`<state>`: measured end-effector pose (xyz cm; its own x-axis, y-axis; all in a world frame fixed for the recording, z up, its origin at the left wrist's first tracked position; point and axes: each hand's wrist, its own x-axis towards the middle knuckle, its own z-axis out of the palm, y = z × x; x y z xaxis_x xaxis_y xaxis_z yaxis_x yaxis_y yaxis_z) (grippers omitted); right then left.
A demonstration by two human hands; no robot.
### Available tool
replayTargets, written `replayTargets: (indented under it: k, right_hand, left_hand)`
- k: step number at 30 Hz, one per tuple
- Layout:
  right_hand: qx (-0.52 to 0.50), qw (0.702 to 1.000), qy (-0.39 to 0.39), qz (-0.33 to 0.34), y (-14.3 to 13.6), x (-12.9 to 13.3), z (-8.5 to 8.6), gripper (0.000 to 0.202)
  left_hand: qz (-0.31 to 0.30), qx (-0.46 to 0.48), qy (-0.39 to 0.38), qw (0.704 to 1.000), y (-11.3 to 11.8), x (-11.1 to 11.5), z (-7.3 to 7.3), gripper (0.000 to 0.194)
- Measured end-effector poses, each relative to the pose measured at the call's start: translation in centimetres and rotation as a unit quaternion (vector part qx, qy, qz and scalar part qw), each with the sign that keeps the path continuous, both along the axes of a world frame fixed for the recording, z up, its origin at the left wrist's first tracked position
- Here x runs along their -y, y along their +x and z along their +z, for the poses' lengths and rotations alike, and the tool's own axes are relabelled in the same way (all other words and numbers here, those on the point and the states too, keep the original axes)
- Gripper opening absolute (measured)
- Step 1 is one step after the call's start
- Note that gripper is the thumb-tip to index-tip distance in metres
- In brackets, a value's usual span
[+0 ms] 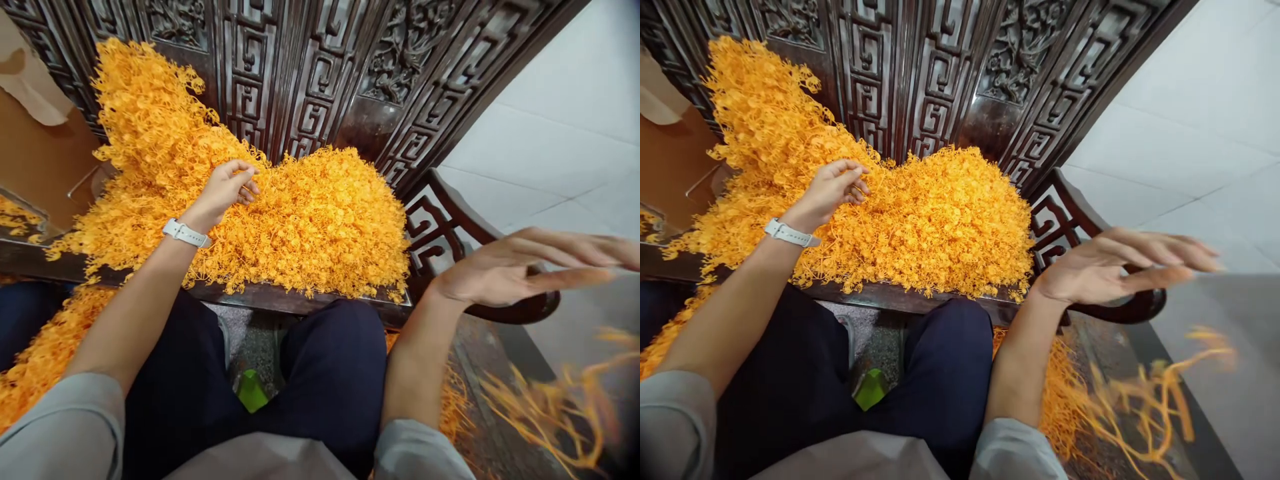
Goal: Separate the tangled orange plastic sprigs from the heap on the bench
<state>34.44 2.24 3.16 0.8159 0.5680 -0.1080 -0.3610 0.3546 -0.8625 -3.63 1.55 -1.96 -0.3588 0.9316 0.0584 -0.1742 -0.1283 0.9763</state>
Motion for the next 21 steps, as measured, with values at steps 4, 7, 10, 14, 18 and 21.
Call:
replayTargets:
  k: [4,7,10,14,18,21]
  right_hand:
    - [0.127,0.929,0.207,0.279,-0.4,-1.6,-3.2,0.044]
    - [0.161,0.804,0.212,0.531,-2.7,-2.2,-2.9,0.031]
    - [0.262,0.658,0.176,0.684,-7.2,-3.0,-1.4,0.029]
    - [0.481,0.555,0.077,0.674,-15.3,-5.8,-2.4,0.04]
    - [0.449,0.621,-0.027,0.642,-21.5,-8.7,-5.9,0.047]
    - [0.334,0.651,-0.032,0.681,-22.6,-9.1,-7.5,0.044]
  left_hand:
    - [0.098,-0.161,0.084,0.978,-1.2,-0.7,-1.2,0.01]
    - [0.171,-0.347,0.102,0.917,-2.5,-1.2,-2.3,0.016]
    - [0.177,-0.497,0.068,0.847,-3.4,-1.6,-3.4,0.03]
    - [0.118,-0.579,0.083,0.803,-3.2,-2.1,-4.7,0.016]
    - [0.065,-0.553,0.133,0.82,-2.1,-2.3,-5.1,0.012]
    - [0.063,-0.516,0.129,0.844,-1.7,-2.1,-5.0,0.007]
